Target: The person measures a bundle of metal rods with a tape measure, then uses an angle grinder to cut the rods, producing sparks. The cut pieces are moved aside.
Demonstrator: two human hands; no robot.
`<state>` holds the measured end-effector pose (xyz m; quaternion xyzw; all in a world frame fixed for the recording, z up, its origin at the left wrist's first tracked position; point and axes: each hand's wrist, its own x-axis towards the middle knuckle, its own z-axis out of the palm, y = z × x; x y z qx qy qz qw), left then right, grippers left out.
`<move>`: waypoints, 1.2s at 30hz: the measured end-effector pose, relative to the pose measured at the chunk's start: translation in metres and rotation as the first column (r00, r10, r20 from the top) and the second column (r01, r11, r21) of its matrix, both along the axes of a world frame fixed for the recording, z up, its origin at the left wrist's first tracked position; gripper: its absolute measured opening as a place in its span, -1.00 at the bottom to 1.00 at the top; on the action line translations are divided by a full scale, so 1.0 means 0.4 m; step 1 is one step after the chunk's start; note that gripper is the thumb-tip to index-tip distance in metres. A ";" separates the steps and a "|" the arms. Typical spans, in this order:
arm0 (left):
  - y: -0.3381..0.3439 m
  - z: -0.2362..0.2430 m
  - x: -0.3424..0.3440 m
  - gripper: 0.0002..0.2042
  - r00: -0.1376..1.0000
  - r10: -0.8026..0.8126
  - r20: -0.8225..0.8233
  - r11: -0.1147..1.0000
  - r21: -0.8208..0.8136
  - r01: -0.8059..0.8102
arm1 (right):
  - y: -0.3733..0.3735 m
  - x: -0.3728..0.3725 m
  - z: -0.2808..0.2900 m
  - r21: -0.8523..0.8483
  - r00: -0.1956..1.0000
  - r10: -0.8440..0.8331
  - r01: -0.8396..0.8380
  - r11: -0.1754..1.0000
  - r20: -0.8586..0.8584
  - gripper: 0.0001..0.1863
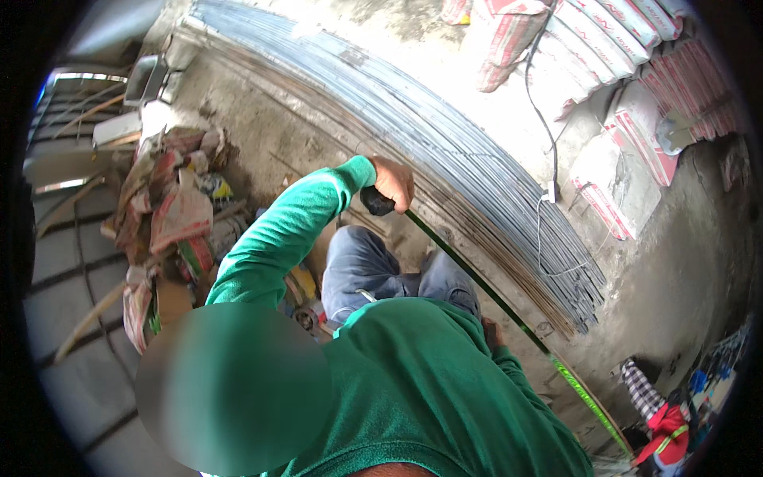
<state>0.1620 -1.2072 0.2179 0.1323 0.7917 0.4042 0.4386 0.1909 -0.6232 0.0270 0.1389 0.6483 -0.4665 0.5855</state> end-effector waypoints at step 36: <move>-0.917 0.059 0.087 -0.65 0.779 0.089 0.620 0.924 0.241 -0.298 | -1.930 0.316 0.486 -0.546 0.036 -0.988 0.830 0.114 -0.150 -0.72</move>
